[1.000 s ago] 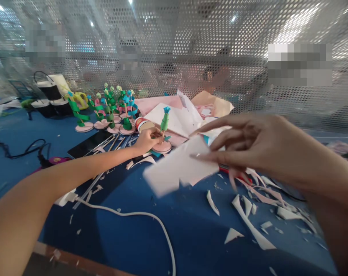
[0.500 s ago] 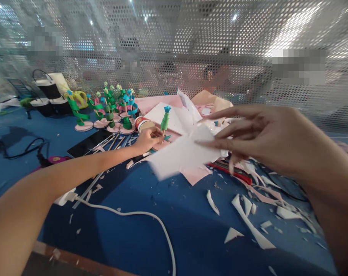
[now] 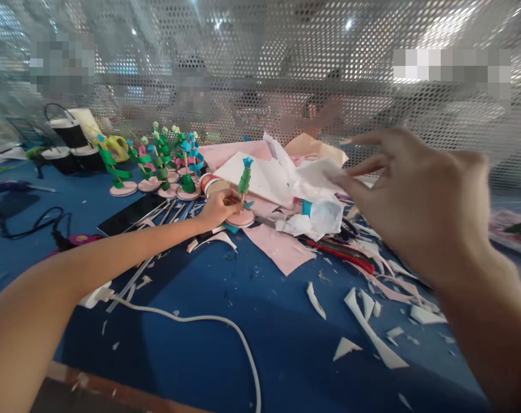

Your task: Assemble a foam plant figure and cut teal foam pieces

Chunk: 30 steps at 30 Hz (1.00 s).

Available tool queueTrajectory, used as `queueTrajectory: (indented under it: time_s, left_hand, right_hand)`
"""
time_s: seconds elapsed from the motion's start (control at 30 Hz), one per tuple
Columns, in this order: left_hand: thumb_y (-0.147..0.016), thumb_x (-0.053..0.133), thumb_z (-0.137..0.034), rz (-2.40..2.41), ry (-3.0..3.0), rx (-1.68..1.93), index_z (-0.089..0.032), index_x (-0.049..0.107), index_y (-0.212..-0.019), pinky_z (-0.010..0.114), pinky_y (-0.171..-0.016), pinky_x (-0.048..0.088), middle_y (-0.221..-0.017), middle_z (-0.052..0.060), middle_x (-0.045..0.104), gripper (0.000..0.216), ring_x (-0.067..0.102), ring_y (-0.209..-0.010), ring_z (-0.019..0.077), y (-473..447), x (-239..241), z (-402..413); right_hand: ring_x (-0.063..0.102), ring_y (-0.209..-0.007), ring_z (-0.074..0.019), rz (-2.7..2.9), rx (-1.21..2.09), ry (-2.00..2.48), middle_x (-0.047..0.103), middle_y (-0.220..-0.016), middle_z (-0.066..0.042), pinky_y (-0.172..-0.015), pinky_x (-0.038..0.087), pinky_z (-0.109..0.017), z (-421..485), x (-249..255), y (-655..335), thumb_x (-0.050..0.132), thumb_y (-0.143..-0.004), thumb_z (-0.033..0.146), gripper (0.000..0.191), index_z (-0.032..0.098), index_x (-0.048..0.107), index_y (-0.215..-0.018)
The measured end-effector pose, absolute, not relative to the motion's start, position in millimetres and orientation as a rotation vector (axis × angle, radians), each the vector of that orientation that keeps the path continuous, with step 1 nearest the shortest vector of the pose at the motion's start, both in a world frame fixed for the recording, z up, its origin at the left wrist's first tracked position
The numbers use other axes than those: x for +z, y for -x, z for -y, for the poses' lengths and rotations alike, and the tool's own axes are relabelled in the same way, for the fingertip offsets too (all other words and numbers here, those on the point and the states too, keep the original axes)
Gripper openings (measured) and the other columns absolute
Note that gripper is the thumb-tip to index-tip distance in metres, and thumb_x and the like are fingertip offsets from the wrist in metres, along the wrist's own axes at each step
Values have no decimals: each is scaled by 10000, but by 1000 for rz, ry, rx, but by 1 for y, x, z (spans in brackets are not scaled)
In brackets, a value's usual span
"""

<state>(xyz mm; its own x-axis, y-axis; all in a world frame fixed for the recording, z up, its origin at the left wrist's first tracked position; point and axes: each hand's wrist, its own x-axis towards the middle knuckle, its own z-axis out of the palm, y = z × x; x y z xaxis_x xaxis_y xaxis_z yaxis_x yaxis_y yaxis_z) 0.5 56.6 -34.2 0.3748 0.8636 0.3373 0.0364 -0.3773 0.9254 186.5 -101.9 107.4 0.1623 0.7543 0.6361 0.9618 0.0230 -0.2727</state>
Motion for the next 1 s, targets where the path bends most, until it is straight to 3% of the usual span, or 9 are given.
queueTrajectory:
  time_s: [0.13, 0.17, 0.33, 0.5, 0.67, 0.8, 0.83, 0.97, 1.0]
  left_hand:
    - [-610, 695, -206, -851, -1698, 1155, -132, 570, -699, 259, -657, 484, -671, 4, 626, 171, 603, -650, 119, -1, -31, -54]
    - [-606, 696, -203, -859, -1683, 1151, -132, 567, -694, 256, -648, 482, -671, 4, 626, 171, 603, -647, 118, -2, -30, -53]
    - [-619, 679, -168, -804, -1664, 1115, -129, 560, -699, 253, -642, 487, -630, -4, 625, 148, 597, -600, 101, -2, -30, -54]
    - [-598, 700, -205, -847, -1668, 1151, -134, 567, -704, 256, -652, 484, -687, 4, 647, 184, 608, -637, 112, -1, -33, -56]
    - [-608, 674, -159, -808, -1672, 1116, -135, 569, -694, 258, -653, 491, -616, -8, 623, 137, 597, -594, 104, -1, -31, -54]
    - [-595, 685, -154, -813, -1681, 1156, -134, 559, -677, 260, -678, 498, -637, -3, 636, 151, 611, -632, 112, -1, -30, -55]
    - [-599, 687, -161, -814, -1683, 1156, -133, 558, -679, 264, -680, 498, -646, 0, 639, 154, 614, -636, 114, -2, -31, -55]
    - [-619, 685, -161, -792, -1679, 1123, -128, 559, -702, 278, -665, 496, -617, -2, 626, 154, 603, -590, 110, -2, -31, -55]
    - [-620, 685, -163, -792, -1675, 1119, -128, 559, -703, 276, -659, 495, -613, -3, 623, 154, 601, -584, 109, -2, -31, -55]
  right_hand:
    - [568, -415, -150, 1900, 491, 1590, 678, -630, -5, -439, 441, -303, 107, 112, -184, 703, -596, 529, 474, 228, 646, -957]
    - [559, -401, -148, 1897, 526, 1580, 677, -623, -3, -421, 429, -299, 108, 112, -184, 707, -587, 538, 475, 230, 650, -944]
    - [642, -657, -186, 1629, -438, 1657, 699, -734, -48, -689, 472, -363, 102, 105, -186, 638, -734, 391, 323, 207, 646, -1000]
    - [579, -452, -152, 1966, 154, 1474, 662, -593, 11, -508, 464, -317, 101, 102, -187, 704, -643, 429, 299, 227, 668, -860]
    - [635, -601, -175, 1640, -389, 1586, 697, -702, -33, -613, 473, -333, 101, 102, -184, 666, -708, 372, 267, 213, 666, -924]
    - [542, -398, -126, 1943, 146, 1442, 662, -582, 19, -459, 436, -298, 102, 100, -184, 696, -631, 497, 332, 236, 671, -835]
    - [549, -404, -132, 1950, 126, 1445, 661, -580, 17, -458, 435, -300, 102, 99, -184, 689, -639, 497, 326, 238, 672, -837]
    - [647, -624, -220, 1617, -577, 1626, 698, -704, -56, -591, 461, -360, 98, 96, -184, 611, -749, 385, 260, 204, 677, -922]
    - [647, -626, -220, 1611, -589, 1636, 699, -709, -59, -595, 461, -361, 97, 97, -184, 603, -756, 381, 262, 198, 675, -929]
